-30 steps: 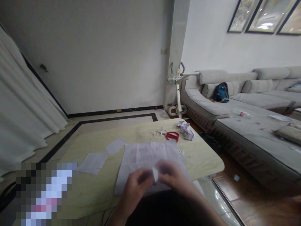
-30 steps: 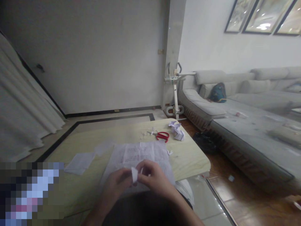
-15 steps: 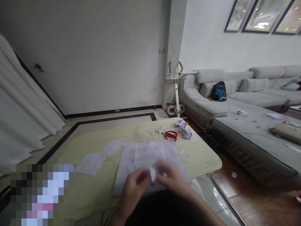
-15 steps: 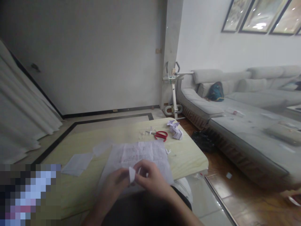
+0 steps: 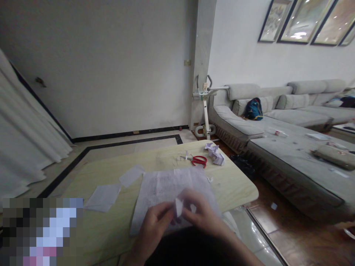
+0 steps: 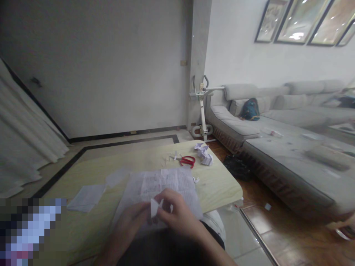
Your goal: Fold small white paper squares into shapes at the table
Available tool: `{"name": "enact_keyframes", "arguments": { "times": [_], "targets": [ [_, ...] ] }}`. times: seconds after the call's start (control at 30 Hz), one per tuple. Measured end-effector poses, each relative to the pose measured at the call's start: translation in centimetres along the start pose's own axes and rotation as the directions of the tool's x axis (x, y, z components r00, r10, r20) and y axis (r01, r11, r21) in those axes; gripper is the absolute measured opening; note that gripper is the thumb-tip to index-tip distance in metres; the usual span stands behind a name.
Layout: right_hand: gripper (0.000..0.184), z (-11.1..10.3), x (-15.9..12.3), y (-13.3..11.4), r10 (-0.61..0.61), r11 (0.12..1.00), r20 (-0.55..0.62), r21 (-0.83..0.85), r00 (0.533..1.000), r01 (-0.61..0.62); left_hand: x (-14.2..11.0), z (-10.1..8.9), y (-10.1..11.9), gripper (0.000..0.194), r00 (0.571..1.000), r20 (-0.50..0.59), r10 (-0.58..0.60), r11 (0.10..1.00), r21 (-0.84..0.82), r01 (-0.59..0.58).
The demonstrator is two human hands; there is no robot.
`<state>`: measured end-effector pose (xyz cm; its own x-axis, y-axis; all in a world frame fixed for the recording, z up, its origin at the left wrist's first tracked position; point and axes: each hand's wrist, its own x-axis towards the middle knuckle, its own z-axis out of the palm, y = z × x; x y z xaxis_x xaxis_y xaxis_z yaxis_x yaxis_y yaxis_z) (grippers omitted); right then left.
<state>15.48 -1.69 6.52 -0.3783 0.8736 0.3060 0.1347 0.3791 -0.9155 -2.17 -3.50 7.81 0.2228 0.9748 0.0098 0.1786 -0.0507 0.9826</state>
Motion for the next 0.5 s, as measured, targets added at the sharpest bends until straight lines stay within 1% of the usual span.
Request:
{"name": "enact_keyframes", "arguments": {
  "times": [0.1, 0.23, 0.3, 0.43, 0.5],
  "targets": [
    [0.008, 0.2, 0.0, 0.0, -0.038, 0.999, -0.018, 0.000, 0.999, 0.038, -0.2, 0.2, -0.2, 0.030, 0.999, -0.044, 0.012, 1.000, -0.006, -0.012],
    [0.011, 0.3, 0.1, 0.0, -0.081, 0.996, -0.079, -0.029, 0.994, 0.079, -0.2, 0.9, -0.6, 0.029, 0.994, -0.107, 0.007, 0.997, -0.075, -0.016],
    [0.010, 0.4, 0.1, 0.2, -0.088, 0.996, -0.097, -0.039, 0.991, 0.084, -0.1, 1.1, -0.9, 0.028, 0.989, -0.150, 0.020, 0.995, -0.098, -0.035],
    [0.009, 0.6, -0.1, 0.9, -0.099, 0.993, -0.139, -0.070, 0.985, 0.090, -0.2, 1.1, -1.3, 0.025, 0.973, -0.224, 0.060, 0.996, -0.046, -0.073],
    [0.011, 0.8, -0.1, 1.3, -0.100, 0.992, -0.166, -0.094, 0.981, 0.085, -0.4, 1.0, -1.4, 0.026, 0.971, -0.228, 0.064, 0.998, -0.005, -0.067]
  ]
}}
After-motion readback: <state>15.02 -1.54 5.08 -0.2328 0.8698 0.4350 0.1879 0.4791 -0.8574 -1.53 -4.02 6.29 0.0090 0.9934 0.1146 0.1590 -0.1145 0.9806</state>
